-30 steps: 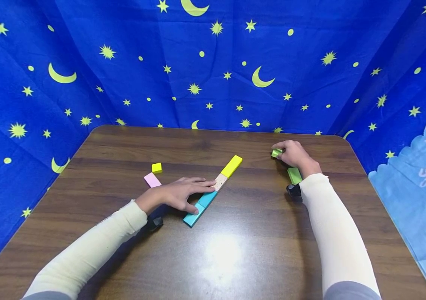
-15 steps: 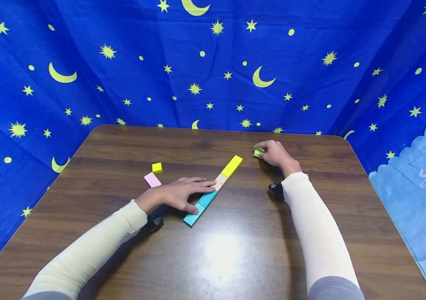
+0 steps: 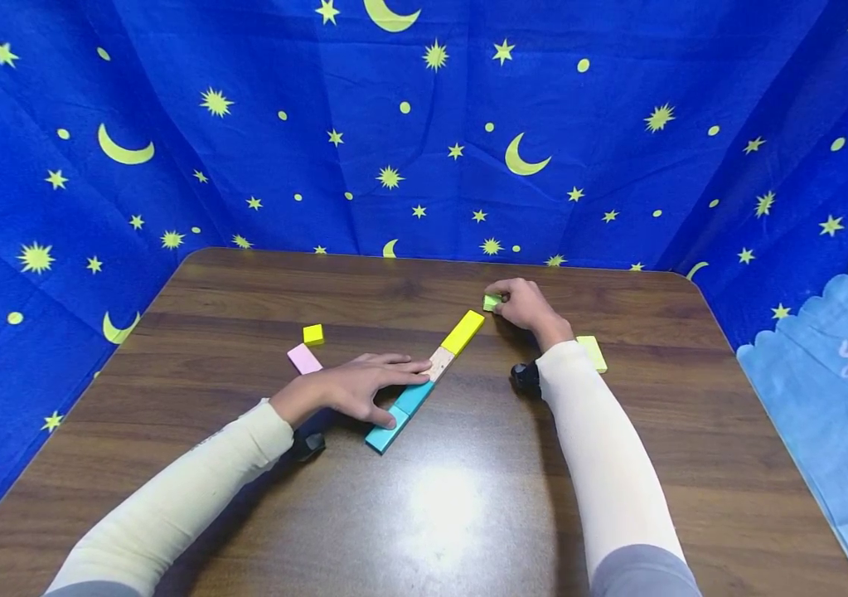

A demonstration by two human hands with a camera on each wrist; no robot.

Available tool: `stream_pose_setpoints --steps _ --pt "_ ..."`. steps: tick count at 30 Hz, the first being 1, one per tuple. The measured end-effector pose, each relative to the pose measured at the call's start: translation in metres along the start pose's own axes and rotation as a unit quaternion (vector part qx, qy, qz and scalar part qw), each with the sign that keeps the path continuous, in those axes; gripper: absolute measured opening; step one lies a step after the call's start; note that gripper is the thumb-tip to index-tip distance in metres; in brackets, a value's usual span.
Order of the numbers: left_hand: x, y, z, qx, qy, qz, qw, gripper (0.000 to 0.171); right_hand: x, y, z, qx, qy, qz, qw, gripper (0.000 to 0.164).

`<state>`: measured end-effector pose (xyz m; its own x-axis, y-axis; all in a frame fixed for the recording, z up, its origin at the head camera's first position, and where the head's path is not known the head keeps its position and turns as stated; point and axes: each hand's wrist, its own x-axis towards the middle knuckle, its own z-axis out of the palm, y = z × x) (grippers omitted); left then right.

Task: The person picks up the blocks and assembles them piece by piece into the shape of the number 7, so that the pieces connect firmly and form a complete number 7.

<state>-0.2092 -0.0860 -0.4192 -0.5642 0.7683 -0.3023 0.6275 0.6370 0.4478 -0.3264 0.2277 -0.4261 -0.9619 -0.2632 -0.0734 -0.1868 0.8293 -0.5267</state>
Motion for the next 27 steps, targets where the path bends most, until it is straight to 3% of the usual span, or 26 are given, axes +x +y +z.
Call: stream_pose_setpoints --steps 27 --pt "-0.0004 0.0016 -0.0003 -0.007 -0.005 -0.004 1.0000 0.076 0.0000 -0.0023 0.0058 0.041 -0.030 0.004 0.999 0.038"
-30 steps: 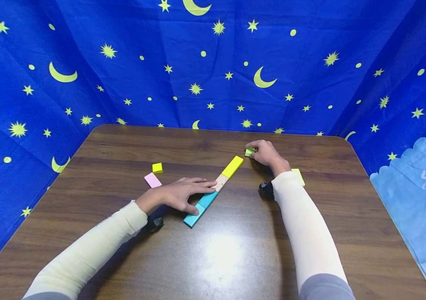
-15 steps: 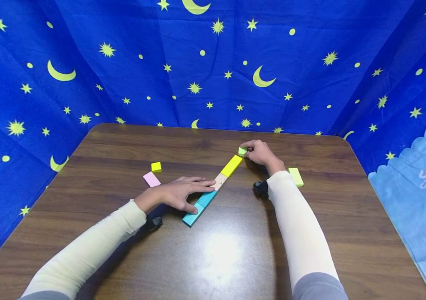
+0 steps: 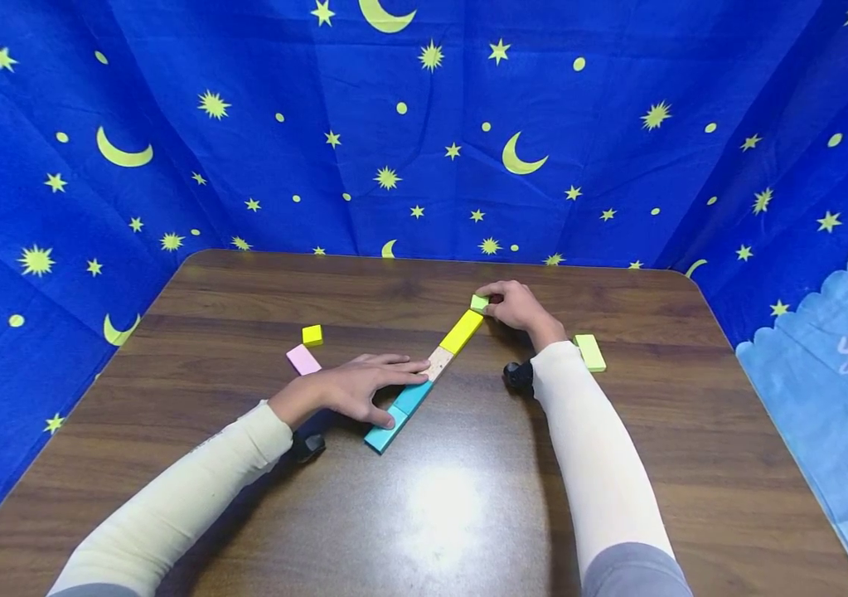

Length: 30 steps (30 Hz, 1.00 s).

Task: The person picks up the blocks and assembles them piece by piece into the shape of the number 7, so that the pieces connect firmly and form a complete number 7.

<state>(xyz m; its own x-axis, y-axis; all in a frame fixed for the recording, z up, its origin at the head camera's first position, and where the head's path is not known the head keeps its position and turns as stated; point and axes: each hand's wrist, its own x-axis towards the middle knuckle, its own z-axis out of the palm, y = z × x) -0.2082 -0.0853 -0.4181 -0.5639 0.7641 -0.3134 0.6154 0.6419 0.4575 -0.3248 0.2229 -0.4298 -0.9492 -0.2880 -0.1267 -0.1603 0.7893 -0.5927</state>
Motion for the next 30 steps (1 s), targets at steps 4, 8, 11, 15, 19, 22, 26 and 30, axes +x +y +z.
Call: stream_pose_setpoints --steps 4,8,11,15,19,22,26,30 --pt "0.000 0.001 0.000 -0.003 0.000 0.001 1.0000 0.076 -0.002 0.000 -0.001 0.005 -0.003 -0.001 1.000 0.038" --pt "0.000 0.001 0.000 -0.008 -0.001 0.001 1.0000 0.076 -0.003 0.001 -0.001 0.005 -0.008 -0.002 1.000 0.038" --pt "0.000 0.001 0.000 -0.008 0.000 0.000 1.0000 0.076 -0.003 0.002 -0.001 0.008 -0.009 -0.003 1.000 0.038" --pt "0.001 0.000 0.001 -0.007 0.001 0.000 1.0000 0.076 -0.002 0.003 0.000 0.011 -0.008 -0.007 1.000 0.039" --pt "0.002 0.001 0.001 -0.009 0.000 0.000 1.0000 0.076 -0.002 0.006 -0.002 0.015 -0.010 -0.018 1.000 0.042" --pt "0.002 0.001 0.001 -0.009 0.001 0.003 1.0000 0.076 -0.004 0.009 -0.006 0.029 -0.014 -0.017 0.999 0.044" --pt "0.002 0.001 0.001 -0.007 -0.001 0.004 1.0000 0.076 -0.010 0.011 -0.017 0.046 -0.022 -0.002 0.999 0.044" --pt "0.001 0.001 0.001 -0.002 0.000 -0.002 1.0000 0.076 -0.025 0.012 -0.034 0.039 -0.030 0.005 0.999 0.044"
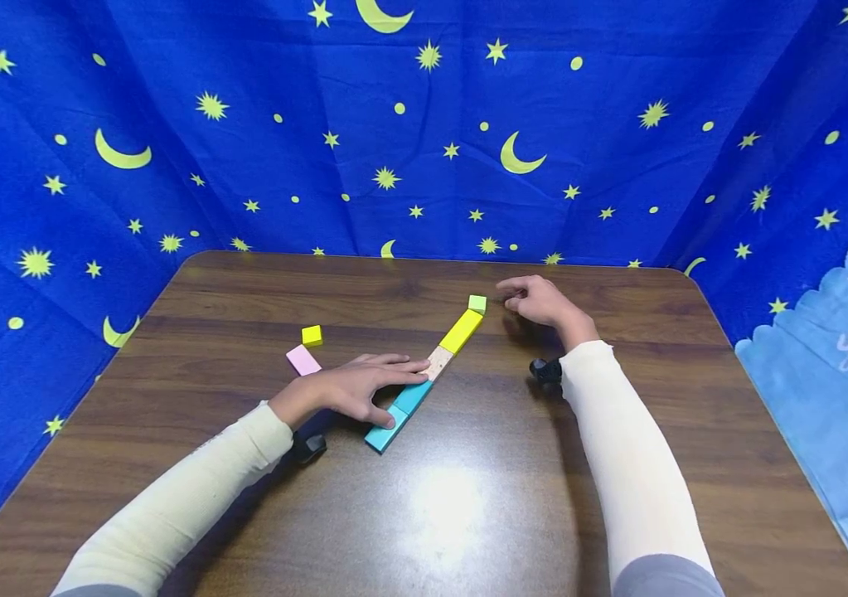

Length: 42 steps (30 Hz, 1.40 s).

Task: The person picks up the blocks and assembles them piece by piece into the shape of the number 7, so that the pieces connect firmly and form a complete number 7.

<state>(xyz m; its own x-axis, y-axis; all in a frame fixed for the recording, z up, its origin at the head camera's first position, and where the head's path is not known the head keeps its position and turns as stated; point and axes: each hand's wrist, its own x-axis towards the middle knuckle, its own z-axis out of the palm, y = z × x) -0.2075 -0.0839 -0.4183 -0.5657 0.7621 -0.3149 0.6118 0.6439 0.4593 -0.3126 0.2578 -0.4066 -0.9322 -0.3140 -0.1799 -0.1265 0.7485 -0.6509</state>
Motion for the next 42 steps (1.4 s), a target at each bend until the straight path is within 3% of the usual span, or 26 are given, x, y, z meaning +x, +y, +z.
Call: stream_pose_setpoints --steps 8,14,18,25,32,42 --pt "-0.002 0.001 0.003 -0.002 0.009 0.000 1.0000 0.076 -0.059 0.020 -0.044 -0.119 0.000 -0.030 0.992 0.044" --pt "-0.003 0.000 0.001 0.006 0.013 0.002 0.9999 0.077 -0.107 0.046 -0.062 -0.150 -0.007 -0.006 0.989 0.046" --pt "-0.003 0.000 0.000 0.008 0.010 -0.001 0.9999 0.076 -0.123 0.058 -0.062 -0.151 0.012 -0.023 0.988 0.045" --pt "-0.002 0.001 -0.001 0.010 0.005 -0.002 0.9999 0.077 -0.124 0.062 -0.046 -0.144 0.016 0.004 0.989 0.051" --pt "0.000 0.002 -0.002 0.010 0.004 -0.002 0.9999 0.077 -0.109 0.061 -0.033 -0.183 0.016 -0.016 0.983 0.060" --pt "0.001 0.002 -0.001 0.012 0.001 -0.004 0.9999 0.077 -0.103 0.062 -0.027 -0.190 0.011 0.011 0.982 0.063"
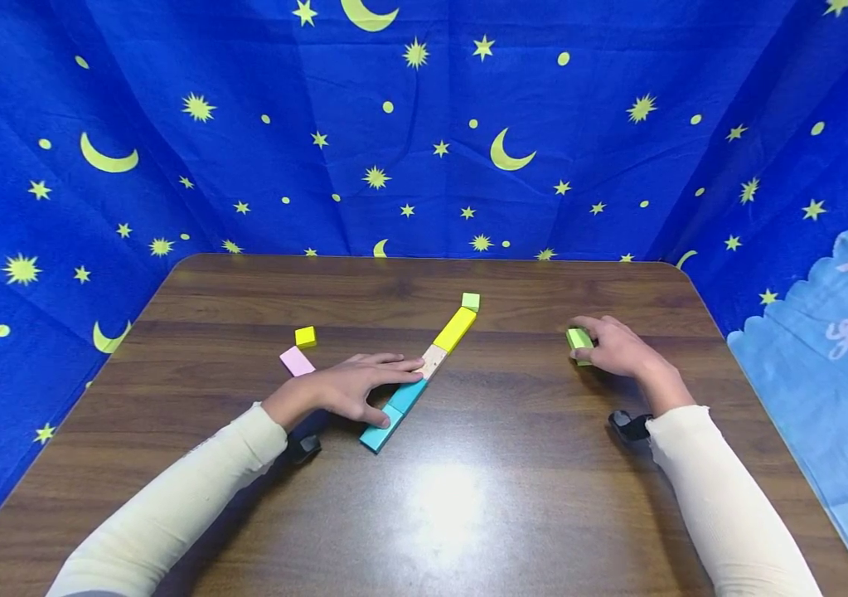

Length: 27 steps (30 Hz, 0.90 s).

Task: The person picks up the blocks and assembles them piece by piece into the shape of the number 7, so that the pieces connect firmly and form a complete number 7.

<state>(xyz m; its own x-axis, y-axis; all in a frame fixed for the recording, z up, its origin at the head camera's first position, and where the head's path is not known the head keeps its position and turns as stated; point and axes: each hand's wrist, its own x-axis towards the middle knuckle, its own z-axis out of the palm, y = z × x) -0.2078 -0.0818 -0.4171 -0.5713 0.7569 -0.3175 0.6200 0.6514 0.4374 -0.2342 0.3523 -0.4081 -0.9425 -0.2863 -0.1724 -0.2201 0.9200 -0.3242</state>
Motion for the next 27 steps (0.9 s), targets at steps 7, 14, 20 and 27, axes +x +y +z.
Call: stream_pose_setpoints --steps 7,14,20,27 --pt "0.0014 -0.0012 0.0000 0.000 0.003 0.002 1.0000 0.077 0.0015 -0.0028 0.0000 -0.006 0.006 0.021 1.000 0.059" --pt "0.0017 -0.0015 0.0003 0.001 0.005 0.007 1.0000 0.078 0.0013 -0.0040 -0.0007 0.005 0.005 0.036 0.999 0.058" --pt "0.0007 -0.0009 -0.0002 -0.002 0.004 0.008 1.0000 0.077 0.0002 -0.0058 0.0009 0.015 0.009 0.044 0.999 0.058" --pt "0.0003 -0.0017 0.0005 -0.001 0.004 0.008 1.0000 0.077 0.0010 -0.0095 0.0057 0.010 0.028 0.025 0.999 0.056"
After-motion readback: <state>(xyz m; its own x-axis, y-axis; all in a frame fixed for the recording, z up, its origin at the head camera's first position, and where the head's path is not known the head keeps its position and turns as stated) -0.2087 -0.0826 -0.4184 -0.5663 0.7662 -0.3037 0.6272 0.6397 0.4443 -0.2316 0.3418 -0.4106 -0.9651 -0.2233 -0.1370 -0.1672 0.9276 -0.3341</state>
